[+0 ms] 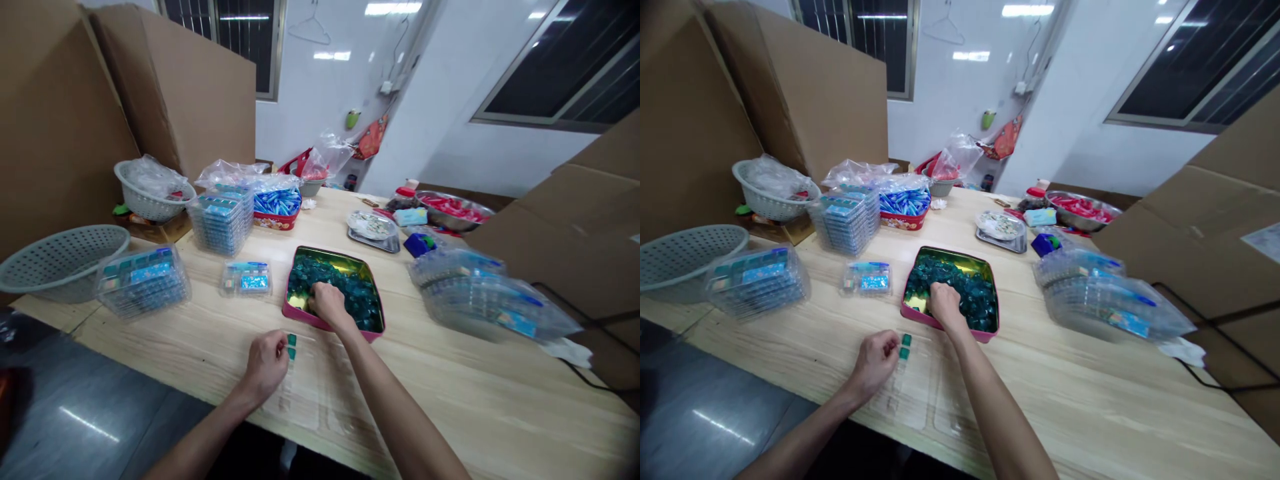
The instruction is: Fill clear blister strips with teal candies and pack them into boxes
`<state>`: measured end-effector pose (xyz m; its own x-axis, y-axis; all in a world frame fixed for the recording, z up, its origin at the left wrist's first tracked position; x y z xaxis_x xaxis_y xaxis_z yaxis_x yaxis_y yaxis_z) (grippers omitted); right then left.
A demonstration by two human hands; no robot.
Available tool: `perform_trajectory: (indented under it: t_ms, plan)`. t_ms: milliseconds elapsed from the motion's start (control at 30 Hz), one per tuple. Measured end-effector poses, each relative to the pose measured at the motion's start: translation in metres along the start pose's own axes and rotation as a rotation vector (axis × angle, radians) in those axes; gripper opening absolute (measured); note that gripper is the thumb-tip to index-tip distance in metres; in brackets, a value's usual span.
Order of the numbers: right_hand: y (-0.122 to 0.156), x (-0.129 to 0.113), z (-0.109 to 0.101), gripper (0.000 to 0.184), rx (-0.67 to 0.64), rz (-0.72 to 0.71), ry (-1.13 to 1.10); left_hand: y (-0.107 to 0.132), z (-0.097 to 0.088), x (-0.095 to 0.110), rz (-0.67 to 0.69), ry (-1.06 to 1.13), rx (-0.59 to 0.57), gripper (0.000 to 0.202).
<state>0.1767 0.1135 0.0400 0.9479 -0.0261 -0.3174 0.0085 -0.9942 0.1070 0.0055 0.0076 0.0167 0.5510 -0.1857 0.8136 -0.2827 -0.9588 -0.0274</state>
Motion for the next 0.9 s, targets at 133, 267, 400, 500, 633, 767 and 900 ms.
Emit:
perform_trajectory:
  t_ms: [133,267,400,500,633,767,900]
  plan:
    - [0.028,0.002,-0.007,0.019,-0.001,-0.12,-0.301,-0.009,-0.007,0.004,-0.033,0.351,0.084,0.007]
    - [0.072,-0.005,-0.005,0.02,-0.152,-0.295,-1.068,-0.015,-0.01,0.013,-0.102,0.845,0.045,0.018]
    - [0.102,-0.014,0.011,0.023,-0.24,-0.267,-1.302,-0.01,-0.009,0.021,-0.151,0.992,-0.031,0.022]
    - [0.111,-0.017,0.022,0.022,-0.245,-0.242,-1.359,-0.004,-0.011,0.02,-0.168,0.991,-0.029,0.017]
    - [0.114,-0.019,0.029,0.021,-0.243,-0.213,-1.451,-0.001,-0.016,0.013,-0.187,0.988,-0.127,0.016]
    - [0.121,-0.019,0.039,0.018,-0.351,-0.156,-1.395,0.003,-0.016,0.001,-0.176,0.825,-0.18,0.011]
    - [0.127,-0.015,0.054,0.008,-0.349,-0.16,-1.167,0.01,-0.007,-0.008,-0.142,0.418,-0.193,0.009]
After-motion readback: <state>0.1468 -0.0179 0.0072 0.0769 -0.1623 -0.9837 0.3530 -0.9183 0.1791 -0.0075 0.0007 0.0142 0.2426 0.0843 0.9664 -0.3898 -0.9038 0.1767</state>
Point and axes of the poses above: each hand's wrist, its own y-axis away from the middle knuckle, its own z-axis out of the palm, x = y × z, the point moved 1 cm from there along -y, towards the middle knuckle, and after that the axes turned 9 degrees about -x, right-handed, at the moved point
